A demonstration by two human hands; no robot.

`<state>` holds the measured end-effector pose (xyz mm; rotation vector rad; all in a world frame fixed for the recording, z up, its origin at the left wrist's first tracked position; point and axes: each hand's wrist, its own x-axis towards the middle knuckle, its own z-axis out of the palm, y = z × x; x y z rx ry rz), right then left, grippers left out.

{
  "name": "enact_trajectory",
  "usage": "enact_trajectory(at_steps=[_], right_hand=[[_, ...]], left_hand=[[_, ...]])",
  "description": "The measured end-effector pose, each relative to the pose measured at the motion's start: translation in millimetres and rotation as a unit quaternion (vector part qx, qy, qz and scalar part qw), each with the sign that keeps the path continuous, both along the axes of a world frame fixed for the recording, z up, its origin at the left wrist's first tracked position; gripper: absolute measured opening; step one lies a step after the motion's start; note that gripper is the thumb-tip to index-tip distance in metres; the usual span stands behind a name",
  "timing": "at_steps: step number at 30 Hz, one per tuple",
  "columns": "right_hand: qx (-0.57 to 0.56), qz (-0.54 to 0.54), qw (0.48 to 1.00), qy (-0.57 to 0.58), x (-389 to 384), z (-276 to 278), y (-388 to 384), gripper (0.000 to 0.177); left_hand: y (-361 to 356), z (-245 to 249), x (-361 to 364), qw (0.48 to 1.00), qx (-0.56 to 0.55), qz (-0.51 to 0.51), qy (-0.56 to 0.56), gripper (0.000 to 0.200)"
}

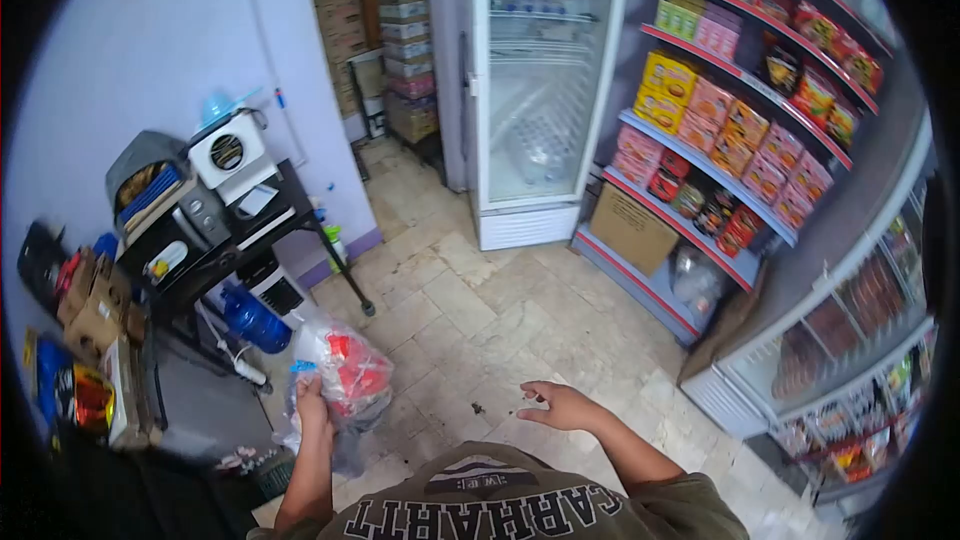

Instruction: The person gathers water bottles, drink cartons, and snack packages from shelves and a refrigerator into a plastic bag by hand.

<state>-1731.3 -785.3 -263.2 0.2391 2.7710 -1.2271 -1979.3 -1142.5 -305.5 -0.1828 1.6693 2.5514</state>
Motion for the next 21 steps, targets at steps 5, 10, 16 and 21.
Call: enact_trajectory(at_steps=[5, 10, 16, 21], right_hand=[[-0.373, 0.080, 0.924, -0.027, -37.3, -21.6, 0.6, 0.062], [-0.528, 0.025, 0.842, -0.105, -41.2, -26.1, 8.5, 0.074], [-0.616, -0.053, 0.783, -0.062, -30.9, -25.4, 28.6, 0.085], [-0.623, -0.152, 0.767, -0.023, -23.3, -18.1, 24.5, 0.071]], left_hand=[[28.3, 18.3, 40.7, 0.993, 0.105, 0.003, -0.058, 0.018], [77.5, 55.3, 75.2, 0.985, 0.128, -0.094, -0.066, 0.016], [124.8, 59.9, 105.7, 0.979, 0.081, -0.186, -0.033, 0.014], [145.4, 35.3, 129.6, 0.951, -0.095, -0.283, 0.082, 0.022]])
